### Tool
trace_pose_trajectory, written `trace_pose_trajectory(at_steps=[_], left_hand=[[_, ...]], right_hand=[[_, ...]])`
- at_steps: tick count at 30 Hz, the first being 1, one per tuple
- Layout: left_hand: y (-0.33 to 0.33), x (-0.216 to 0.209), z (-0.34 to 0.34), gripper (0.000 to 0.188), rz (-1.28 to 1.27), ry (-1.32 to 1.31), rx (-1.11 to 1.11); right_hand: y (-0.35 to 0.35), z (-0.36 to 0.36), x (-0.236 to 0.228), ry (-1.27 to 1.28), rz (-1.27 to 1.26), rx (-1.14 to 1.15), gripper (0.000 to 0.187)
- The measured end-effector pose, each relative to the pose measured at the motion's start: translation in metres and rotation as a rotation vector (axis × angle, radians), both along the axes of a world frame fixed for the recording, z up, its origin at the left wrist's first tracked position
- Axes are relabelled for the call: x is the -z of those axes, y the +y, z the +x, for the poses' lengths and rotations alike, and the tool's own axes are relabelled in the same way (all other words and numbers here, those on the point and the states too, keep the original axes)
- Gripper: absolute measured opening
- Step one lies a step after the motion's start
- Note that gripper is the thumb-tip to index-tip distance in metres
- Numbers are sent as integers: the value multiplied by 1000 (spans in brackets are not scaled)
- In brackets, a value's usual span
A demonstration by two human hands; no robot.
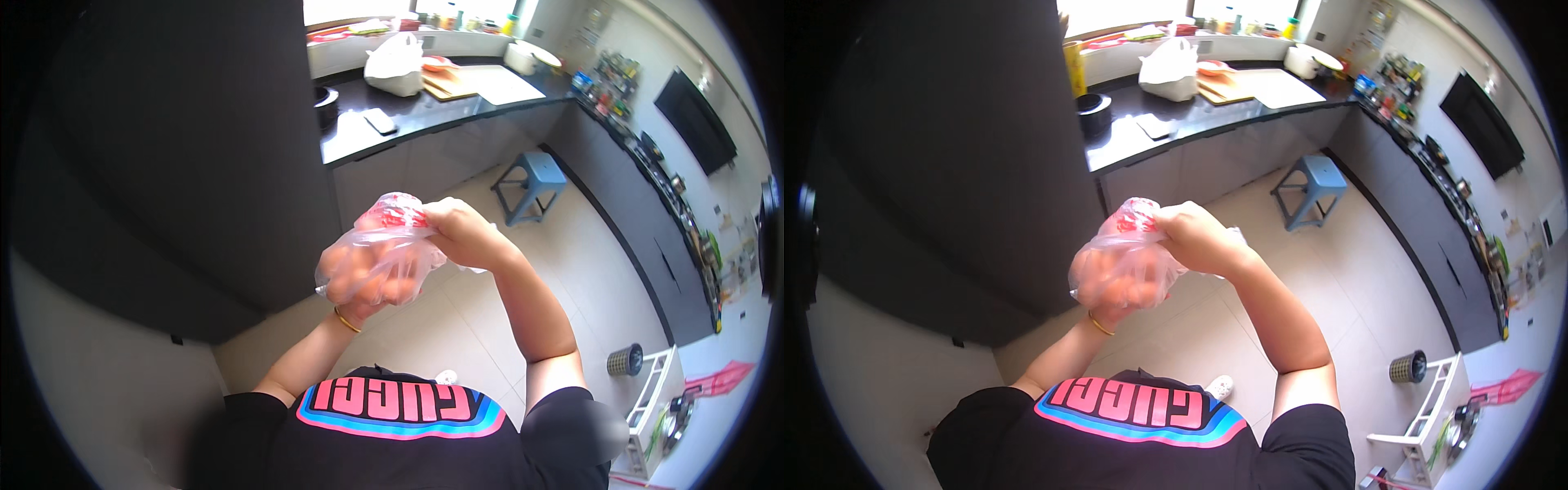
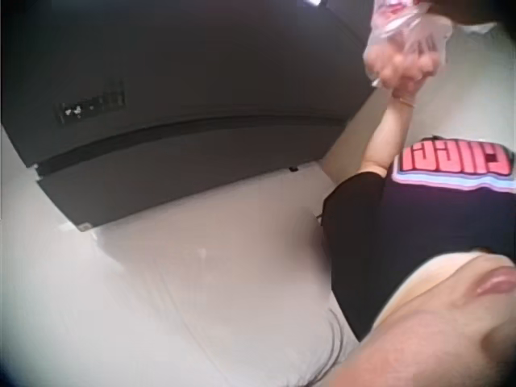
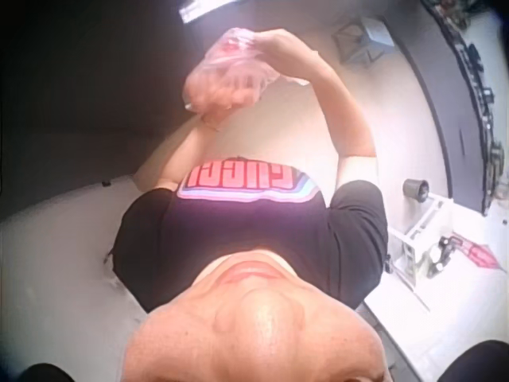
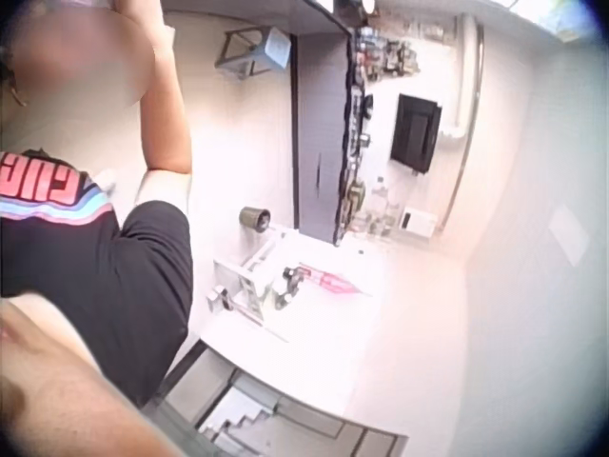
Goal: The person retrieves a bag of eggs from the refrigerator, places them on the counter, and cracks multiple eggs one by one into a metal bowl. The shells are discarded on the countertop next to the bowl.
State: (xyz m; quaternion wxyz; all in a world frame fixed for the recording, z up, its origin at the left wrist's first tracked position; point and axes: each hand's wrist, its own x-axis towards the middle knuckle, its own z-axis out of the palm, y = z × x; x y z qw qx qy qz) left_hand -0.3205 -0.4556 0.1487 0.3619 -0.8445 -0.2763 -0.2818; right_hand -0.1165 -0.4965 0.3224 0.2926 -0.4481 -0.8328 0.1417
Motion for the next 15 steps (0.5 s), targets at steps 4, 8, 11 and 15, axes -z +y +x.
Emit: trace_pose_trajectory(at_steps=[4,8,11,15], left_hand=[[-26,-35,106,70,1781,981,-1054],[-59,-34,199,74,2423,1226,-1456],[-75,-23,266,71,2620,1141,-1604],[-105,-8,366,65,2758,953,-1603]], right_hand=[[-48,77,8,-41,136,168,12],[-101,154,21,148,144,345,16],[-131,213,32,212,260,369,27],[-180,288,42,453,141,443,26]])
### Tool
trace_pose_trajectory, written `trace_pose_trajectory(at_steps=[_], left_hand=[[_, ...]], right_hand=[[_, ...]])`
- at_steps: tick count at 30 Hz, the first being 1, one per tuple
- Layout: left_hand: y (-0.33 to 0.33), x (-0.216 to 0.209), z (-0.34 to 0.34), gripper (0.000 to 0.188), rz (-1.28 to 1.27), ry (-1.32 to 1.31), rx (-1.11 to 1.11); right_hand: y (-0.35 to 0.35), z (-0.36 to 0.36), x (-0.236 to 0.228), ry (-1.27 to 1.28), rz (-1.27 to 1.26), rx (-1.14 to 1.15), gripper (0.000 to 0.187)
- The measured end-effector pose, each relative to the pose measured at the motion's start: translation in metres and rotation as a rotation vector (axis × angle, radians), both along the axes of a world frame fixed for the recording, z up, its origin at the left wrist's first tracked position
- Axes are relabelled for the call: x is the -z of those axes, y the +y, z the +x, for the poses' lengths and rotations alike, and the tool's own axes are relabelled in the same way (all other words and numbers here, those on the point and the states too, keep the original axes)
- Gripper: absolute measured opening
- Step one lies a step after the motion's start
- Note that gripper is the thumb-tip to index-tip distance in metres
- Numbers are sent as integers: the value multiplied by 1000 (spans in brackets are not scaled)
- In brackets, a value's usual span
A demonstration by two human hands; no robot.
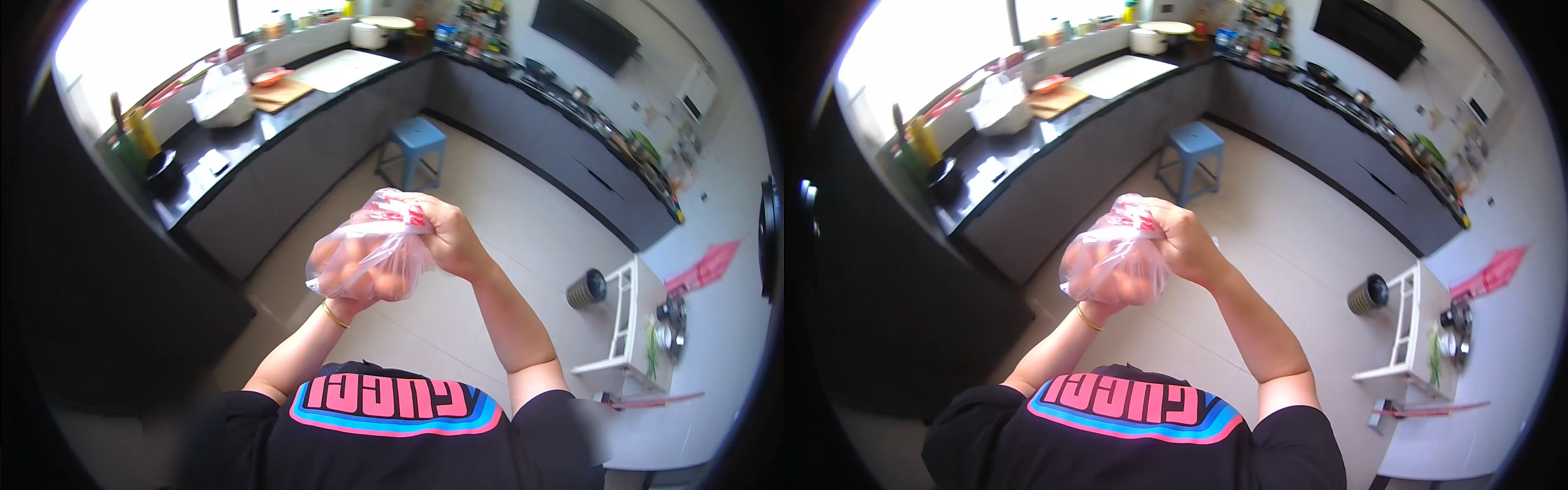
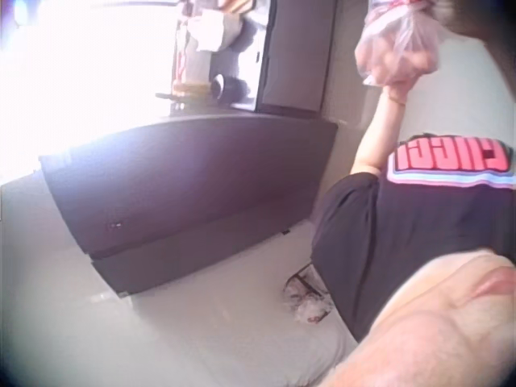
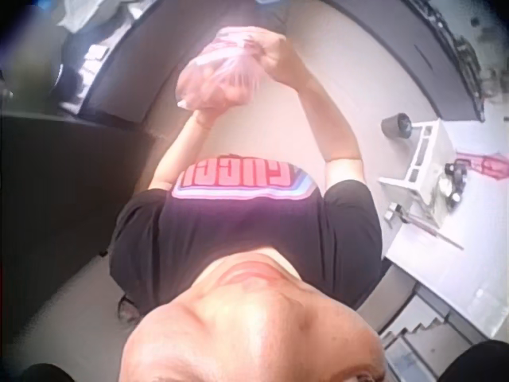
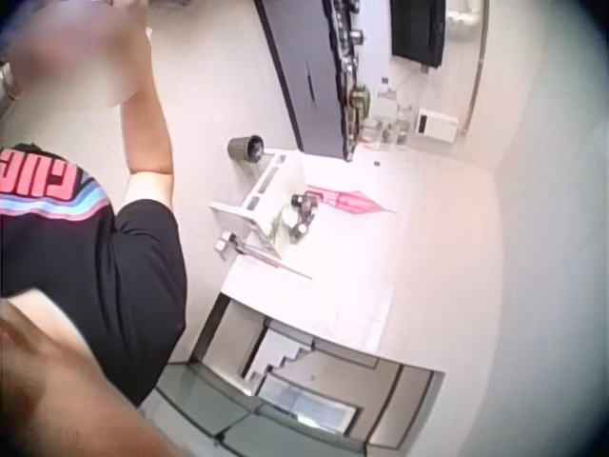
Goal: The person retrieves a bag of eggs from the refrigerator, places them on the counter, and cracks multiple eggs one by one into a metal bowl. The shells are discarded on the countertop next to the bowl.
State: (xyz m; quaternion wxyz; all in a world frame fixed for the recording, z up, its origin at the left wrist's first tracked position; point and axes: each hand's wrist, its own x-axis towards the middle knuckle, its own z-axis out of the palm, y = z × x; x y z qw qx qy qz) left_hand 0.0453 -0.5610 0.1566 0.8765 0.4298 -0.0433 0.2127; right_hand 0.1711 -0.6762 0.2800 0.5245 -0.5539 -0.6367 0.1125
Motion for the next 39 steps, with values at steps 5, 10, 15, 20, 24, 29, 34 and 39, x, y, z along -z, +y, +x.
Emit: trace_pose_trajectory(at_steps=[5,10,15,20,24,29,34,39], left_hand=[[-48,3,114,59,-368,-35,409],[-89,6,216,58,-730,125,775],[-155,12,344,50,-782,231,937],[-192,21,477,52,-753,311,1080],[-233,10,587,56,-717,322,1180],[-292,5,717,53,-739,378,1292],[-347,24,836,48,-703,410,1331],[-393,28,962,47,-774,424,1266]], right_hand=[[-70,87,14,183,-9,251,29],[-128,164,40,255,68,534,35],[-203,269,52,253,117,692,37],[-254,371,62,228,119,871,35],[-294,453,56,272,196,983,32],[-353,569,60,308,259,1064,33],[-407,685,69,320,275,1107,33],[-452,816,67,247,209,1099,27]])
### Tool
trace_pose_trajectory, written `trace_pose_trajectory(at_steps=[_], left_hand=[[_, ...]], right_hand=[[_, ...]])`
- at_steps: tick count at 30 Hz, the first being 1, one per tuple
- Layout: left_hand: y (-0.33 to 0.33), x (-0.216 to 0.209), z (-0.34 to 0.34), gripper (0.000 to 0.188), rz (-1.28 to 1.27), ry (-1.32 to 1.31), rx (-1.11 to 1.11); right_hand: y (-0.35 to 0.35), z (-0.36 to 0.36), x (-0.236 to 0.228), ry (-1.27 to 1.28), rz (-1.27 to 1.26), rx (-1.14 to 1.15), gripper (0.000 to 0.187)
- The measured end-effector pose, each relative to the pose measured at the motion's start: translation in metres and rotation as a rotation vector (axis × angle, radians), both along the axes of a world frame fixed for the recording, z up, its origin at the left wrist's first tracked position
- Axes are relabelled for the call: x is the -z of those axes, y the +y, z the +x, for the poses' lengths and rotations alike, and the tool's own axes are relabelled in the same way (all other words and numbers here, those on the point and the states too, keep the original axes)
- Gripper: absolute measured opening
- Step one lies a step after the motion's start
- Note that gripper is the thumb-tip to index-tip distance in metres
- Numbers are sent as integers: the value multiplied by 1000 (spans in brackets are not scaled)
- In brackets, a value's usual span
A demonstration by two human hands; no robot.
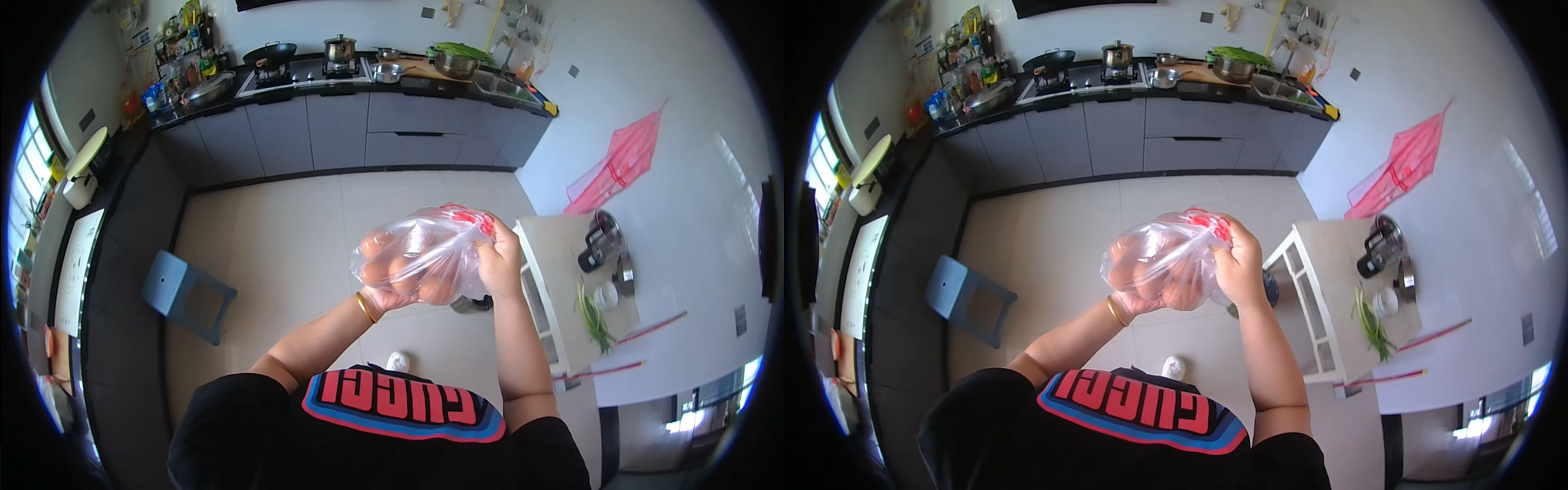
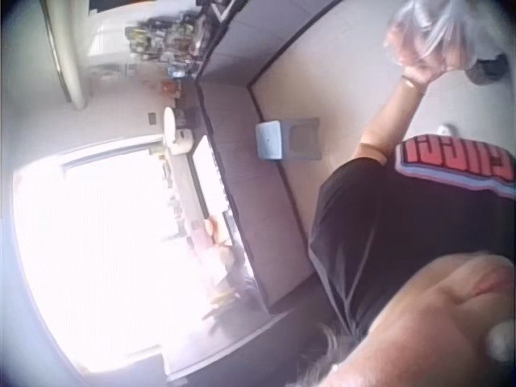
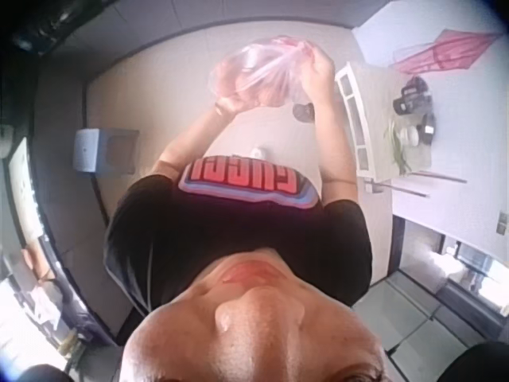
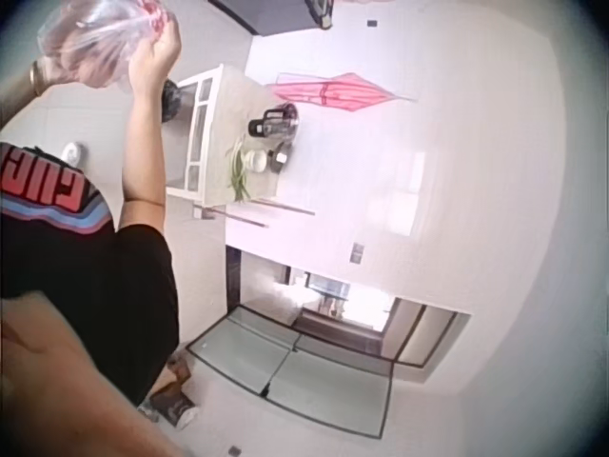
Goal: The person retrieves a bag of eggs from the refrigerator, places them on the counter, and cracks multiple eggs one by one into a metal bowl. The shells are discarded on the countertop next to the bowl.
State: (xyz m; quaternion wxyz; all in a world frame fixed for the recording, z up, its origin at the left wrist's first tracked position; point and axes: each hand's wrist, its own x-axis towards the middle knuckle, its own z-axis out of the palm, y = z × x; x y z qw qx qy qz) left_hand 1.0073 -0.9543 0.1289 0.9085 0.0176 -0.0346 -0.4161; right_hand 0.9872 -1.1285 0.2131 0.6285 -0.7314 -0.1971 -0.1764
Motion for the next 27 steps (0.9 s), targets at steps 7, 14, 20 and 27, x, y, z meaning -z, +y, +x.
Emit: trace_pose_trajectory(at_steps=[7,14,20,27], left_hand=[[-17,-5,163,47,62,-31,-174],[-9,12,338,47,22,-16,-204],[-12,-14,501,46,6,-65,-141],[-32,-40,658,58,76,-106,-74]], right_hand=[[-11,189,-11,37,51,-145,32],[-5,371,-3,78,62,-212,31],[-14,528,-10,7,31,-134,31],[-45,689,-17,46,159,-101,24]])
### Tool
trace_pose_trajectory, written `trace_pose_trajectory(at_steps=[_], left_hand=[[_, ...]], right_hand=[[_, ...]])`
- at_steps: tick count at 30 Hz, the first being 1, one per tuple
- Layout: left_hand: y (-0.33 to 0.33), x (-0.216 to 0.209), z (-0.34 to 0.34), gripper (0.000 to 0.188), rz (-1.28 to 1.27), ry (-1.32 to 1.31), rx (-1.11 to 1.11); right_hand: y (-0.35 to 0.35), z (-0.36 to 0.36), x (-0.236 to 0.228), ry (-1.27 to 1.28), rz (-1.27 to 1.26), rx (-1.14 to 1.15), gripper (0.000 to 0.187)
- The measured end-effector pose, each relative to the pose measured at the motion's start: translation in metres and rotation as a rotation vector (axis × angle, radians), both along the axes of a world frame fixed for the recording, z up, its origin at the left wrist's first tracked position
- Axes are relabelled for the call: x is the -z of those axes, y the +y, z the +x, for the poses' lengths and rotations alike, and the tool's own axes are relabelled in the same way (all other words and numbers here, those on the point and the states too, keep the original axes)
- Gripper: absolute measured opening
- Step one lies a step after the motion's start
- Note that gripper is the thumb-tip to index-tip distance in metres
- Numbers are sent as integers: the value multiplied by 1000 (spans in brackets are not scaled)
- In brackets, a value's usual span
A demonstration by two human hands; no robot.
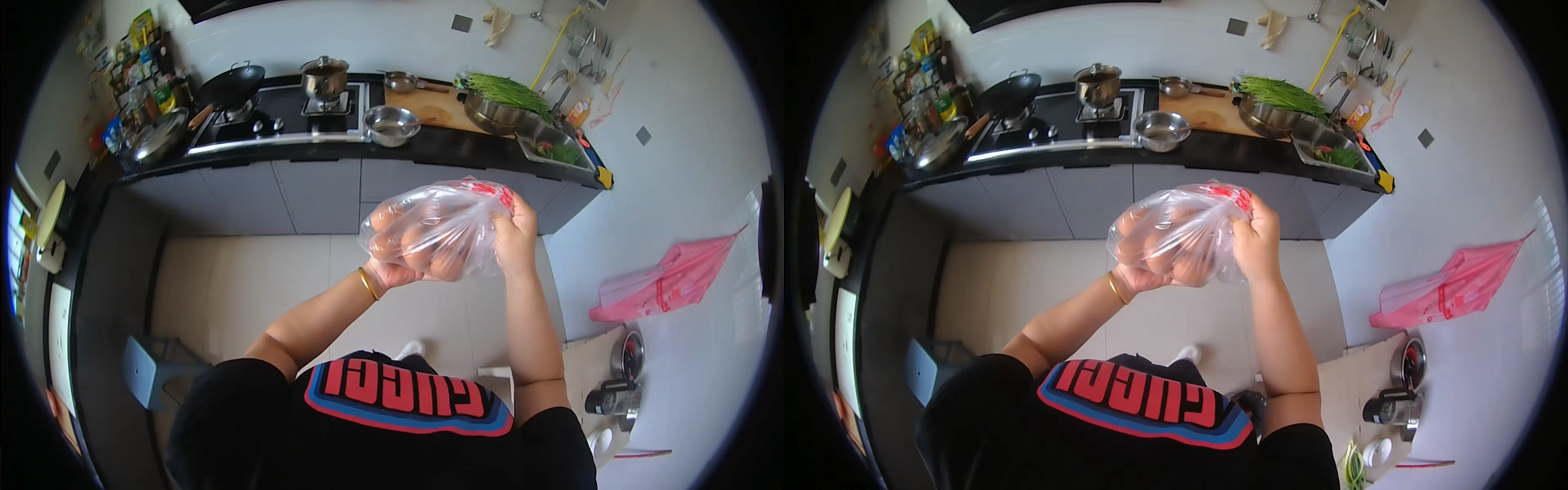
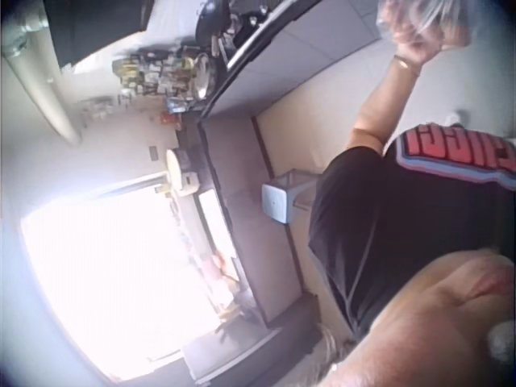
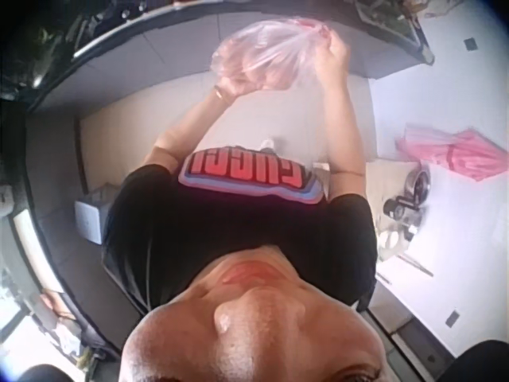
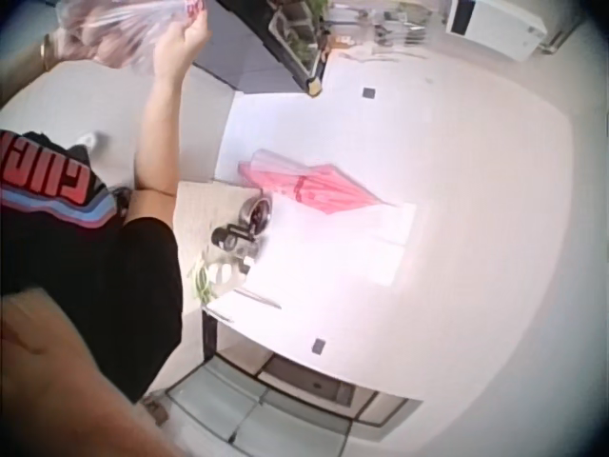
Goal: The person retrieves a bag of eggs from the refrigerator, places them on the counter, and cracks multiple eggs one by one into a metal bowl. The shells are discarded on the countertop next to the bowl.
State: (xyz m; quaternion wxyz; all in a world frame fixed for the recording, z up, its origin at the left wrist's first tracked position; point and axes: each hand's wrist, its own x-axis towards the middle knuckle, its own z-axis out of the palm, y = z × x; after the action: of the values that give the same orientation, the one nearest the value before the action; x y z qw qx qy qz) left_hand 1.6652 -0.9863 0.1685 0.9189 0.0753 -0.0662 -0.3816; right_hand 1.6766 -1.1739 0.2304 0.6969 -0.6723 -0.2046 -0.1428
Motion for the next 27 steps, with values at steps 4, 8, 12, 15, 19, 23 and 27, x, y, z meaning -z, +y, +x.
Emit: trace_pose_trajectory(at_steps=[4,8,12,15,19,23,27], left_hand=[[-5,22,92,76,9,-7,-5],[-12,19,181,87,-66,26,-23],[-11,5,286,82,-14,-14,-114],[-2,-5,367,84,138,17,-216],[16,2,486,79,363,99,-261],[25,5,581,63,541,206,-294],[37,58,679,64,617,217,-253]], right_hand=[[-21,101,-2,36,-50,10,23],[-38,212,0,25,1,-67,28],[-37,325,-15,19,102,-88,29],[-34,406,-11,5,113,-87,30],[-26,508,10,11,148,-84,28],[-13,602,47,64,189,-41,27],[-4,679,90,50,118,-7,28]])
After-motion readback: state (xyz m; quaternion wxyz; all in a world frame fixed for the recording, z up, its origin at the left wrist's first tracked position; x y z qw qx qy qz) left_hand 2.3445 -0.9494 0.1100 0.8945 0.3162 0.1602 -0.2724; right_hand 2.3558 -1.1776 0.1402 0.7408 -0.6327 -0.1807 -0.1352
